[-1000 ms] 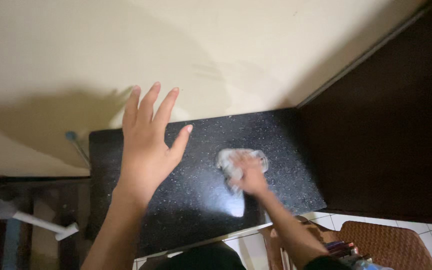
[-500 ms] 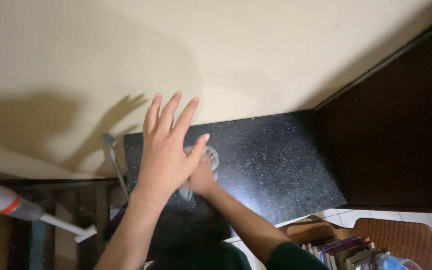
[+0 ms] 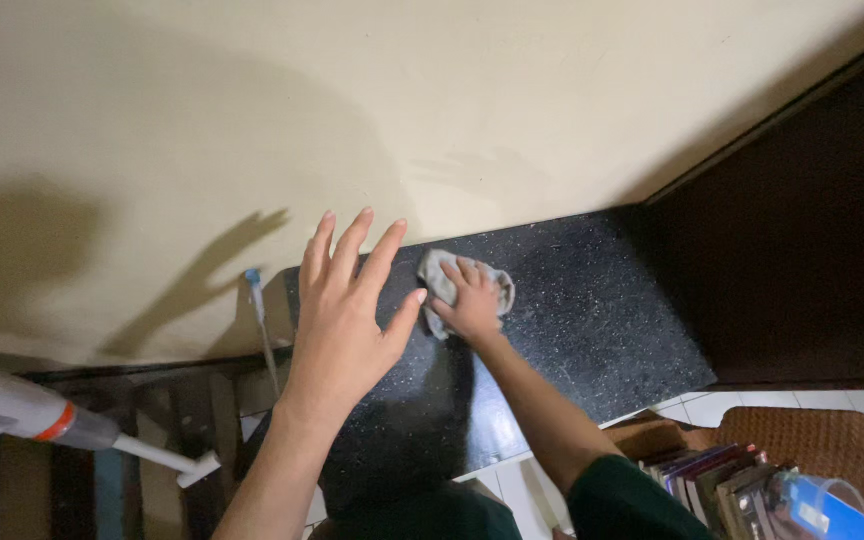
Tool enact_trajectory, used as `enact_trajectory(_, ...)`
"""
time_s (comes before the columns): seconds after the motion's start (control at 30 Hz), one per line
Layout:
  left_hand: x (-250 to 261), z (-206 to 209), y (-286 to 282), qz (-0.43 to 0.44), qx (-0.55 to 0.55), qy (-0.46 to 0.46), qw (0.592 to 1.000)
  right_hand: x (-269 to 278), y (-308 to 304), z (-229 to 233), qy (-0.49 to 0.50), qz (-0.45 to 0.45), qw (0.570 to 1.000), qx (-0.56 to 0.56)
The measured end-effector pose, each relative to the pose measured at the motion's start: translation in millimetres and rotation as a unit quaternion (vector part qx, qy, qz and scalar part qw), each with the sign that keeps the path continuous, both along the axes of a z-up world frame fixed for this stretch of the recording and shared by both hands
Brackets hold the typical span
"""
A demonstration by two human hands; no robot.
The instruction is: The person moves a plastic container with pens and a blue notebook from a black countertop to a brown chair, then wipes the countertop with a cloth. They return the container and notebook to the countertop and place two small boxes on the surface.
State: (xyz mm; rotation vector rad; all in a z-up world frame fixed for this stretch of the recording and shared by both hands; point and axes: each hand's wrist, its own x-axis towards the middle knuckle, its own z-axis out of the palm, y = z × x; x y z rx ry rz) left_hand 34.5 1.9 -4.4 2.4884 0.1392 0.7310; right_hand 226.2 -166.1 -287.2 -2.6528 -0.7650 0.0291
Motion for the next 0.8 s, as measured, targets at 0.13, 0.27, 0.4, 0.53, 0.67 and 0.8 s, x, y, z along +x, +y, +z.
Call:
enact_trajectory(0.13, -8.0, -1.5, 6.4, -0.001, 0.000, 0.003, 1.000, -37.5, 64.0, -2.3, -0.014, 0.087, 0.996, -0.013)
enact_trajectory(0.27, -10.1, -7.2, 9.2, -0.004, -0.003, 0.008, 1.000, -119.5, 58.4, 2.7, 0.093, 0.194, 0.967, 0.133)
enact_trajectory(0.4, -17.0, -12.7, 11.8, -0.005, -0.012, 0.016, 1.000, -139.6, 1.2, 6.9, 0.070, 0.321, 0.944, -0.031)
enact_trajectory(0.53, -26.8, -18.5, 8.0, 0.001, -0.011, 0.023, 1.000, -79.3, -45.8, -3.9, 0.083, 0.186, 0.979, -0.012)
enact_trajectory(0.67, -32.2, -29.6, -5.1, -0.002, -0.019, 0.013, 1.000, -12.8, -42.3, -19.7, -0.051, -0.021, 0.998, 0.027)
enact_trajectory(0.8, -28.5, -51.0, -17.7, -0.006, -0.010, 0.040, 0.999, -23.1, 4.6, -32.3, -0.016, -0.011, 0.999, 0.043)
